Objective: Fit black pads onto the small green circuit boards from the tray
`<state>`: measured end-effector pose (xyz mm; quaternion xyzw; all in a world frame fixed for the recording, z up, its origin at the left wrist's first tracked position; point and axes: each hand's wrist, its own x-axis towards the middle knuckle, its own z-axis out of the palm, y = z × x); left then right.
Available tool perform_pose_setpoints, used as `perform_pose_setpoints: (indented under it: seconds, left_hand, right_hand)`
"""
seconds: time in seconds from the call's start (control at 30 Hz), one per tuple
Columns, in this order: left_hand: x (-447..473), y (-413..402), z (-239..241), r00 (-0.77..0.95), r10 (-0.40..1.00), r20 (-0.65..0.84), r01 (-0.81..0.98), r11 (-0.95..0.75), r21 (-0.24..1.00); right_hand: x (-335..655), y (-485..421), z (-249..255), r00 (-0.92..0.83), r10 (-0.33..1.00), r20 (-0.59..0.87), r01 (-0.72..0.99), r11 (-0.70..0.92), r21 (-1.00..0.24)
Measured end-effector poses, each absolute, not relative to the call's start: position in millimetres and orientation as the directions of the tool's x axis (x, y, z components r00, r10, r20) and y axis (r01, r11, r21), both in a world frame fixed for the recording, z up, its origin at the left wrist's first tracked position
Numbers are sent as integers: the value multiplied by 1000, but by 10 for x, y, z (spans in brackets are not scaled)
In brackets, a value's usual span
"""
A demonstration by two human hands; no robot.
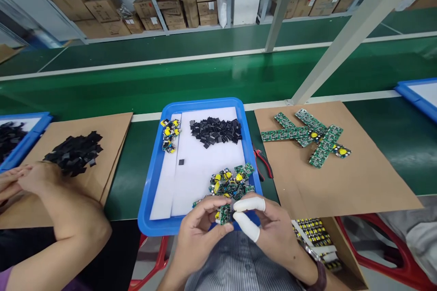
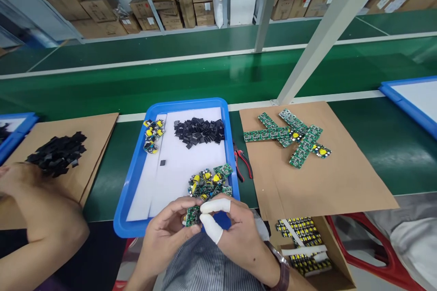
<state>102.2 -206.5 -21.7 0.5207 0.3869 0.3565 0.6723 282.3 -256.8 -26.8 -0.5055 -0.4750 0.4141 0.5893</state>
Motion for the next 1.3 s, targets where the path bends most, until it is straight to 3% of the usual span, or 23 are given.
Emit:
perform_pose_setpoints:
  seconds: [0.4, 0.63, 0.87, 1.07, 1.3]
  left_hand:
    - [1037, -2124, -290, 410, 894, -181, -138, 257, 957]
    - [1028, -2122, -358, 427, 881, -204, -134, 285, 949]
    - [1028, -2128, -351, 386, 886, -256, -109, 320, 941]
    - [1049, -2143, -335, 359, 899, -252, -116, 311, 943]
    - [1053, -2170, -352, 349, 905, -245, -101, 296, 950]
  right_hand:
    - [2777, -2540, -241, 239, 969, 70, 111, 45, -993]
    - [2754, -2570, -284, 282, 955, 92, 110, 63, -992]
    - [2733, -2624, -315, 301, 929, 213, 157, 172, -972]
    - [2745, -2620, -300, 276, 949, 155, 127, 124, -984]
    - [2776, -2607, -250, 243, 950, 193, 147, 161, -976]
